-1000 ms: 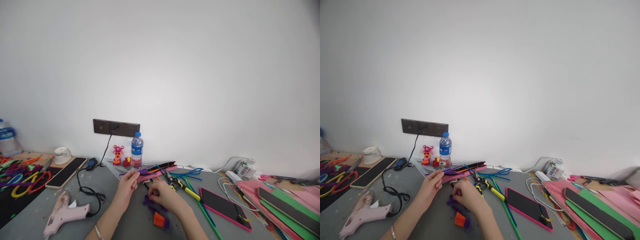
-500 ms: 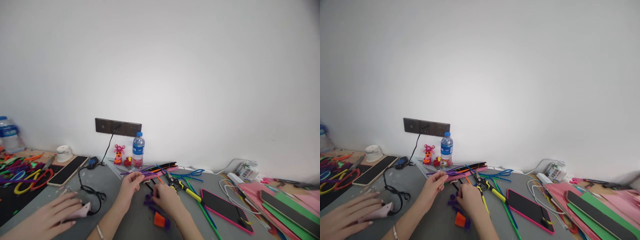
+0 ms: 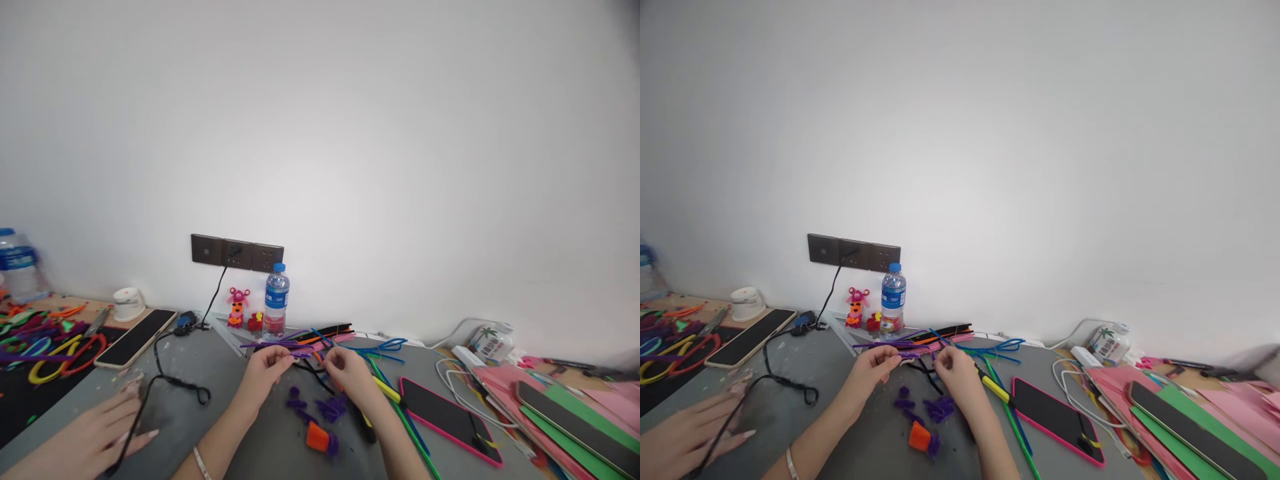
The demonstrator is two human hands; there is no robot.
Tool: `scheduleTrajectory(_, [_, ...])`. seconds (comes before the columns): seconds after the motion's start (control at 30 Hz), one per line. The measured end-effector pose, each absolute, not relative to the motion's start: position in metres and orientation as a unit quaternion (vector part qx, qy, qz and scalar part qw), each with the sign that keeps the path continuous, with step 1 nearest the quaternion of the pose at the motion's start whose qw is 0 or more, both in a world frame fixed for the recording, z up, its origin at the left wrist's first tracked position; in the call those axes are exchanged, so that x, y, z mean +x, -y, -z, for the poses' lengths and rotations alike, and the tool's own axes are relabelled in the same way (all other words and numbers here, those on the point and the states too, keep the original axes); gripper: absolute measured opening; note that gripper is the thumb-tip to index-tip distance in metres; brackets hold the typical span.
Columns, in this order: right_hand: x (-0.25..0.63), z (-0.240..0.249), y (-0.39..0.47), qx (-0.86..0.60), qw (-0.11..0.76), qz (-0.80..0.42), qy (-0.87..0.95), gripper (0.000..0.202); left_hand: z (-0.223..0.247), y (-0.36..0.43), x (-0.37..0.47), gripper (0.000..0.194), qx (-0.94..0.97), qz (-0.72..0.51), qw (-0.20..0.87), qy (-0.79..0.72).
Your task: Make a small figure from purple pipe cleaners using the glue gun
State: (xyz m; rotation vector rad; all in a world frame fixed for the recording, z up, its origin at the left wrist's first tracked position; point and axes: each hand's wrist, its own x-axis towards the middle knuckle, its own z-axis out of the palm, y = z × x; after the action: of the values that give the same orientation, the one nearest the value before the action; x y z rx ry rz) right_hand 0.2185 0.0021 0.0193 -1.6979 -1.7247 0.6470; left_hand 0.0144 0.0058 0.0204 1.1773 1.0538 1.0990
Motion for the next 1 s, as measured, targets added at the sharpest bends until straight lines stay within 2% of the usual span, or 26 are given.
scheduleTrajectory(0.13, [0.232, -0.025, -0.006, -0.594, 0.368, -0.321, 0.640, 0.014, -0.020, -0.006, 0.014, 0.037, 0.516, -0.438, 0.574, -0.460])
scheduleTrajectory(0.33, [0.225, -0.036, 0.003, -0.507, 0.406, -0.450, 0.613, 0.028, -0.020, -0.007, 0.012, 0.035, 0.523, -0.422, 0.573, -0.469])
scheduleTrajectory(0.6, [0.228, -0.038, 0.001, -0.498, 0.463, -0.471, 0.562, 0.040, -0.014, -0.008, 0.011, 0.037, 0.539, -0.406, 0.571, -0.468])
scheduleTrajectory(0.83, [0.223, -0.039, 0.003, -0.519, 0.441, -0.465, 0.566, 0.034, -0.011, -0.009, 0.012, 0.038, 0.585, -0.398, 0.541, -0.454])
scheduleTrajectory(1.0, [0.223, -0.043, 0.008, -0.527, 0.393, -0.473, 0.587, 0.032, -0.013, -0.009, 0.013, 0.035, 0.597, -0.375, 0.548, -0.450])
